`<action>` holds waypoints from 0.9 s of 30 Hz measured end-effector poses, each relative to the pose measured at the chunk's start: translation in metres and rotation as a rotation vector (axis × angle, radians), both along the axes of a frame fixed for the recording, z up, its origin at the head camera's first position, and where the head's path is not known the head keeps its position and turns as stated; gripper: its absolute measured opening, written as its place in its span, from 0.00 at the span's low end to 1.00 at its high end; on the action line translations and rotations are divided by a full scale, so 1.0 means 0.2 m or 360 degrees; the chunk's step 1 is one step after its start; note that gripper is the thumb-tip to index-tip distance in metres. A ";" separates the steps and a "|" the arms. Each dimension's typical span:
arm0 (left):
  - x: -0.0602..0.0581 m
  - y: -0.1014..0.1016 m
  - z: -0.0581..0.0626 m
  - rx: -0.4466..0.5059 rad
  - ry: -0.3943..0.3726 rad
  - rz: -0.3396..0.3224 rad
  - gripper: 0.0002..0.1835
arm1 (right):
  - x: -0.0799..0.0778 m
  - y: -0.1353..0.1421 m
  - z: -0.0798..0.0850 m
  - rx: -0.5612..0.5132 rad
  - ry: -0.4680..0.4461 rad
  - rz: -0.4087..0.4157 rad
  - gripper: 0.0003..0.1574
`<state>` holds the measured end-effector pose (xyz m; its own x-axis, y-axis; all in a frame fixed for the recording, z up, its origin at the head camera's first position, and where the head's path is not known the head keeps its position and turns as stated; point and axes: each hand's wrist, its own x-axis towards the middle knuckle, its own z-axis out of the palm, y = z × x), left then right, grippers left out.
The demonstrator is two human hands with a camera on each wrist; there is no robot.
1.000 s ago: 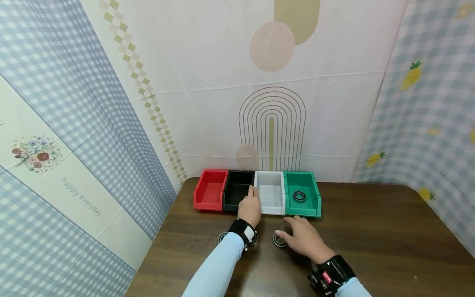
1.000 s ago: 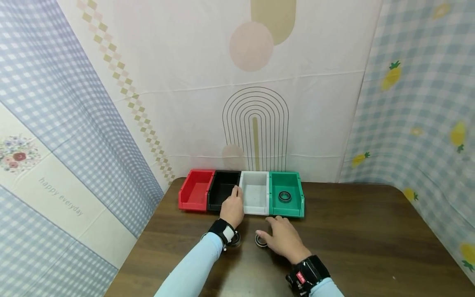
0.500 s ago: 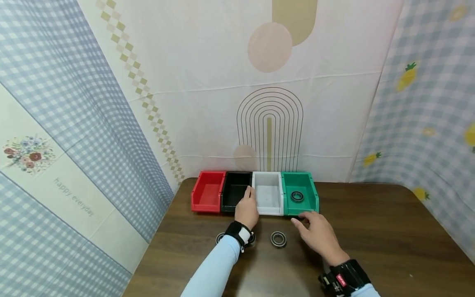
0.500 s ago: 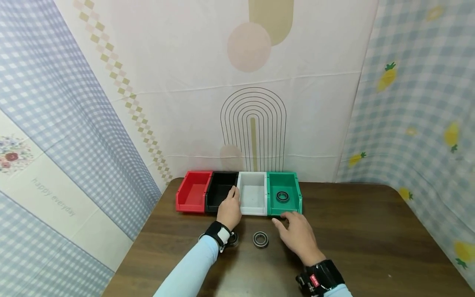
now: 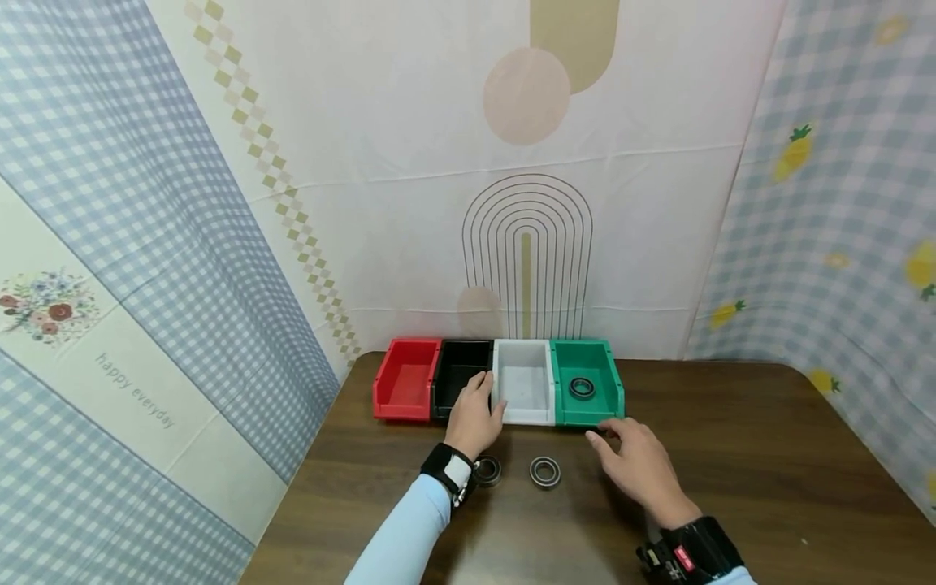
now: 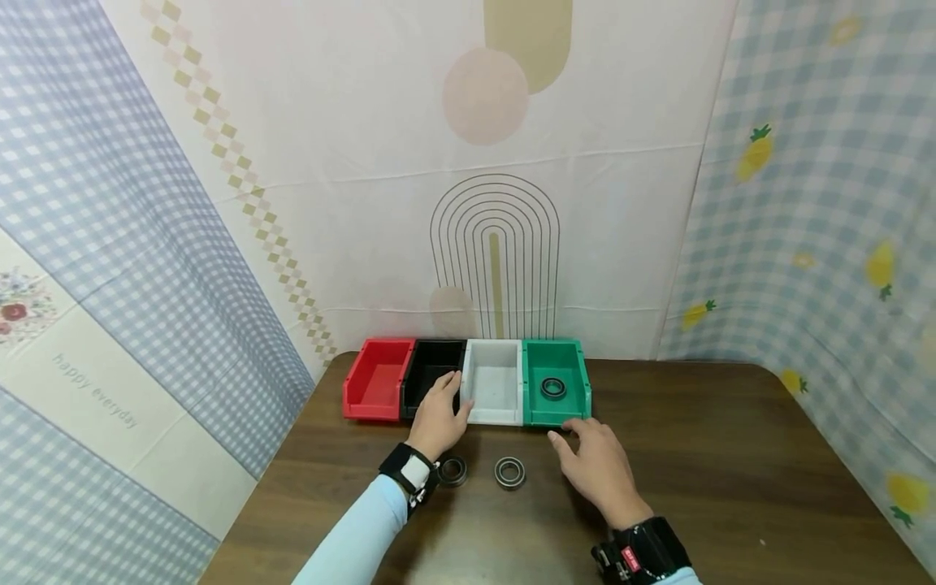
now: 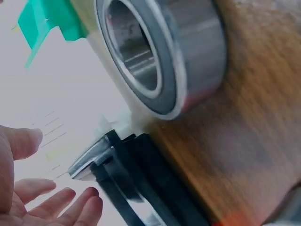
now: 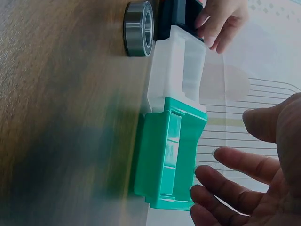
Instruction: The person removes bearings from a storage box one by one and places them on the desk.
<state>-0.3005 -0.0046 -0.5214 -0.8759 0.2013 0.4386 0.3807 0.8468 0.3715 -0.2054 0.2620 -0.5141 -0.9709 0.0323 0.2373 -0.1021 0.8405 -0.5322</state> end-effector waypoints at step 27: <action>0.30 0.09 0.03 0.0123 0.0057 -0.0203 0.14 | 0.08 0.01 -0.02 0.0074 -0.0057 0.0027 0.31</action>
<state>-0.2398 0.0130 -0.5162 -0.8288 0.2745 0.4876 0.4976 0.7600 0.4180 -0.1900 0.2631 -0.5177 -0.9791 0.0052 0.2034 -0.0985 0.8628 -0.4959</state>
